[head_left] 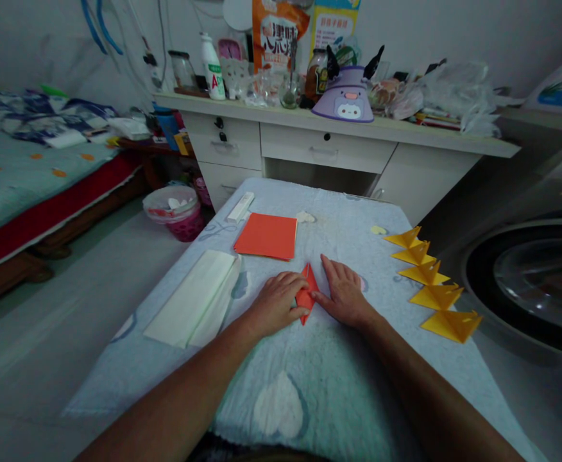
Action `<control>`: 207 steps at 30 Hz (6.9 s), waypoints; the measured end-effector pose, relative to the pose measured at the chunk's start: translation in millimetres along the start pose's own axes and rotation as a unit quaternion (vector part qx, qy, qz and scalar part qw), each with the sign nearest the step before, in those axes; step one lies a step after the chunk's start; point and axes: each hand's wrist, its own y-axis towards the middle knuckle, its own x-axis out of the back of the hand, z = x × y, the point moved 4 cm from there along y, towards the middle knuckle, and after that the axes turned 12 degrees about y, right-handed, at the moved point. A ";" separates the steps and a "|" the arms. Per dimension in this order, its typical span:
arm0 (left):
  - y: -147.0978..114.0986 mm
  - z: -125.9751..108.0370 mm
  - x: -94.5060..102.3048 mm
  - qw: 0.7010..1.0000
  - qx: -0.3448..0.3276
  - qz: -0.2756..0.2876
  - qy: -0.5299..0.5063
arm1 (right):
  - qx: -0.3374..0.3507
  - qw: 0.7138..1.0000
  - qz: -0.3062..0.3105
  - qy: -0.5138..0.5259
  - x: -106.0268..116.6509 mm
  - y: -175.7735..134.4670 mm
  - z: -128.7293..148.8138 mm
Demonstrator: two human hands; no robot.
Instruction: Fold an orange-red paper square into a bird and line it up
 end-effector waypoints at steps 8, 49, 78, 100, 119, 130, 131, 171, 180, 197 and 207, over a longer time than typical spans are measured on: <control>1.3 1.6 1.0 1.000 0.003 0.015 0.000 | -0.003 1.000 0.015 -0.022 -3.4 -5.6 2.0; 7.4 15.0 9.2 0.998 0.017 -0.056 0.006 | 0.132 0.984 0.023 0.118 6.4 -4.6 22.8; 13.2 14.0 1.6 0.989 0.088 -0.096 0.065 | -0.024 0.993 -0.107 0.031 -7.3 6.3 15.0; 14.2 18.5 -1.9 0.989 0.118 -0.072 0.056 | -0.050 0.996 -0.070 -0.027 -8.4 3.8 30.6; 9.4 23.9 1.5 0.993 0.094 -0.075 0.003 | -0.055 0.995 -0.083 0.006 -5.1 -1.3 18.5; 13.3 19.0 -1.6 0.983 0.148 -0.084 0.075 | -0.025 0.995 -0.080 0.048 -6.3 0.1 20.5; 13.7 19.3 -1.7 0.982 0.152 -0.083 0.074 | -0.018 0.995 -0.080 0.056 -6.6 0.3 19.9; 9.6 12.2 -0.7 0.611 0.261 -0.098 -0.741 | 0.023 0.760 -0.016 0.649 -3.8 2.5 17.4; 9.1 8.6 1.4 0.837 0.219 -0.144 -0.480 | 0.019 0.849 -0.131 0.512 13.8 -4.0 20.7; 4.0 -8.6 17.3 0.966 0.034 -0.223 -0.124 | 0.166 0.939 -0.204 0.220 18.9 -7.7 31.8; 6.5 1.6 0.7 0.989 0.049 -0.115 -0.074 | 0.149 0.960 -0.060 0.229 6.0 -5.1 23.2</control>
